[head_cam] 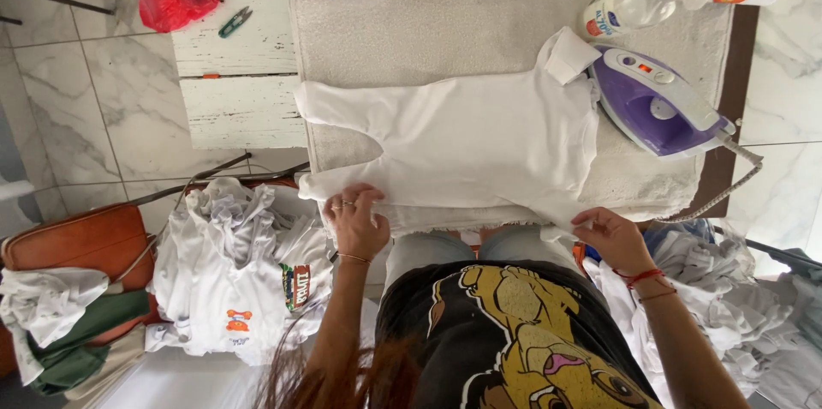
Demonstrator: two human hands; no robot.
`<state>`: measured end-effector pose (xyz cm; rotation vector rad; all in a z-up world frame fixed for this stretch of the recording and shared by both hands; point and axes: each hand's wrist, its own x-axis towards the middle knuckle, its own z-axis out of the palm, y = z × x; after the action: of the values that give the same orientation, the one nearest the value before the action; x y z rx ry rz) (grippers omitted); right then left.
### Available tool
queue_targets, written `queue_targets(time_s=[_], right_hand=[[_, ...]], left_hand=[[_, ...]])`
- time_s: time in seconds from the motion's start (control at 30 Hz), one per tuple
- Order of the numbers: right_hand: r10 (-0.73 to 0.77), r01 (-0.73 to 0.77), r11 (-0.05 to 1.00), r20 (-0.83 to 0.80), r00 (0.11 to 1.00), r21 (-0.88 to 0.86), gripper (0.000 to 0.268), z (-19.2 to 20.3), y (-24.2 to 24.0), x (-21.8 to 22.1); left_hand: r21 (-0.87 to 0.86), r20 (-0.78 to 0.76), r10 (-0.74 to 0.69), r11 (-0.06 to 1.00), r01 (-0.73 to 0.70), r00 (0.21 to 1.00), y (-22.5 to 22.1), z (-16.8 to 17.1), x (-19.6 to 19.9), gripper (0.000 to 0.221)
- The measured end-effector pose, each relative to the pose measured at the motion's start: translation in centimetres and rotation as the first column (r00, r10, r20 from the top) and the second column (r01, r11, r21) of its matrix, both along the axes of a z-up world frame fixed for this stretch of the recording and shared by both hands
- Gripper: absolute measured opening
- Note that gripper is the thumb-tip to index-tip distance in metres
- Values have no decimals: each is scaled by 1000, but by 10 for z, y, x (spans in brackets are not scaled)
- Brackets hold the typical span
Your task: The person is ironing baby onesies on a table and then folding them into neat stacks.
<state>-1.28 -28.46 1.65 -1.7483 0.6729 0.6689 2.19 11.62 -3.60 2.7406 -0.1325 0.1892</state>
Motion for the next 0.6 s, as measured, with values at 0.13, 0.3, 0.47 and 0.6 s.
queue_targets(time_s=[0.13, 0.3, 0.47, 0.6], right_hand=[[-279, 276, 954, 14, 960, 114, 20, -17, -7, -7], [-255, 255, 967, -8, 967, -15, 23, 5, 5, 22], [52, -95, 973, -202, 978, -209, 23, 29, 13, 32], [136, -185, 956, -216, 967, -226, 25, 30, 24, 36]], left_hand=[[233, 175, 66, 967, -107, 982, 44, -17, -1, 28], [244, 243, -43, 970, -18, 969, 50, 15, 25, 19], [236, 122, -185, 960, 153, 975, 56, 4, 23, 27], [88, 85, -277, 959, 270, 957, 1, 5, 33, 27]])
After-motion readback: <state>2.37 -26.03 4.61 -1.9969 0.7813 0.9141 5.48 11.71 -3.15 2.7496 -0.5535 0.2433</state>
